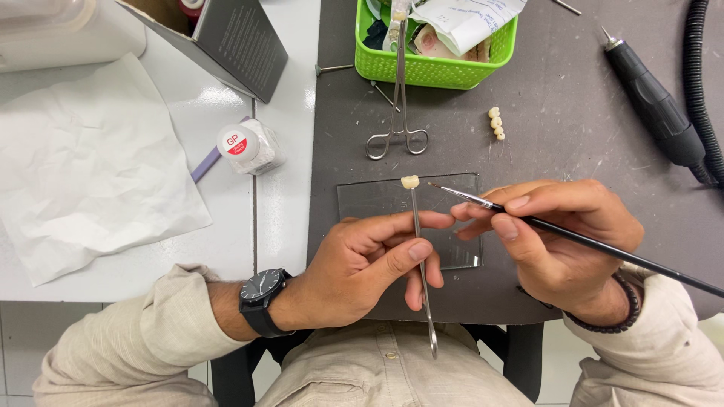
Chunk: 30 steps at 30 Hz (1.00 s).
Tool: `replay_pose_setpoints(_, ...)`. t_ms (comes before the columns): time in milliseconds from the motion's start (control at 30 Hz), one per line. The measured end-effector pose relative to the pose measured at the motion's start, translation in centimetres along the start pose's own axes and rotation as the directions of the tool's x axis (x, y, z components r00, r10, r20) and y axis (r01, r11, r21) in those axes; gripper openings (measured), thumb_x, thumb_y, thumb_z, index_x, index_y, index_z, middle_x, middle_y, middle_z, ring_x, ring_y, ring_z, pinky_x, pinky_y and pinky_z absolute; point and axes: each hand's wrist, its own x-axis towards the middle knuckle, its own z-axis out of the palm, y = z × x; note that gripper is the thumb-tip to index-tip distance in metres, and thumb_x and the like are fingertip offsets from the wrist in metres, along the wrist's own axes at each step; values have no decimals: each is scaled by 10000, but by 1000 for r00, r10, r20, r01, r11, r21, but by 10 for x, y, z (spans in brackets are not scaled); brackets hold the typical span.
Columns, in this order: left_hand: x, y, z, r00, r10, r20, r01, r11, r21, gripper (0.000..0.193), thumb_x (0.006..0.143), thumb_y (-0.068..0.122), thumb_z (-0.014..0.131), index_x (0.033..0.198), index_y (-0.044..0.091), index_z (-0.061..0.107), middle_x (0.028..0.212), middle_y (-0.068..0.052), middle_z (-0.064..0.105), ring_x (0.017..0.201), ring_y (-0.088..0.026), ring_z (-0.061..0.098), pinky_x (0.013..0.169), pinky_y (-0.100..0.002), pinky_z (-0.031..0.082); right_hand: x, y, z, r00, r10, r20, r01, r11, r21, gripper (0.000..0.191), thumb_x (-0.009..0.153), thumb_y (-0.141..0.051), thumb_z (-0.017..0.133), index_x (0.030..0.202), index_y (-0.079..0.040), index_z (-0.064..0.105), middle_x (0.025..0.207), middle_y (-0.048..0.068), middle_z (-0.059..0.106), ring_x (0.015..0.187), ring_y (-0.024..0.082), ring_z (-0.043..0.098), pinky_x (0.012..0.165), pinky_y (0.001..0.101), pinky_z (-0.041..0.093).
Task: The person holds a dental crown in a locking forceps in one hand and uses a fine brush to apply and shape porcelain material on the crown over a glass slab. They periodically reload the brush with material from a small jar and continue building up the crown surface.
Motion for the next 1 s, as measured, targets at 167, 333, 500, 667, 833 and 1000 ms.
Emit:
replay_pose_setpoints(167,0,0,0,1000,-1,-5,1,1000,26,388,1118,173,517,1445,-30,572,946,-94,720,711,-87,673,667,-218,566,2,0,0,1000,-8,23,10,996,-94,141,1029,25,663,1128,37,562,969,239,739,911,266,791,777,359,696)
replay_pose_setpoints(333,0,0,0,1000,2,-4,-2,1000,16,384,1118,178,517,1436,-29,574,945,-87,719,715,-81,673,667,-216,566,1,0,1,1000,24,19,-21,993,-115,141,1012,29,682,1111,47,584,956,238,744,858,248,795,740,337,700)
replay_pose_setpoints(500,0,1,0,1000,-8,-3,8,1000,30,383,1117,177,516,1435,-28,577,939,-84,717,714,-79,671,671,-213,563,3,-3,3,999,41,19,-38,992,-124,134,1016,32,681,1105,47,583,952,240,746,842,249,798,723,331,696)
replay_pose_setpoints(667,0,1,0,1000,2,-1,-2,1000,31,381,1121,174,508,1437,-27,572,938,-84,715,715,-79,670,671,-216,565,6,-7,6,996,71,-51,-73,996,-42,148,975,-5,642,1058,55,535,953,218,720,898,271,775,734,384,657)
replay_pose_setpoints(833,-3,0,-2,1000,11,-10,-11,1000,5,380,1131,169,492,1439,-43,561,951,-96,708,725,-87,666,690,-227,568,13,-7,-4,987,28,-159,-40,997,-69,152,1054,-57,666,1120,35,564,1140,154,622,1004,190,714,815,353,693)
replay_pose_setpoints(1000,-1,-3,-5,1000,15,-14,-17,990,-142,320,1145,169,481,1352,-57,573,984,-123,694,749,-116,676,733,-257,583,22,-12,-12,982,-103,-156,12,869,-495,139,1009,-46,727,1124,-12,657,1049,92,650,963,198,638,827,318,535)
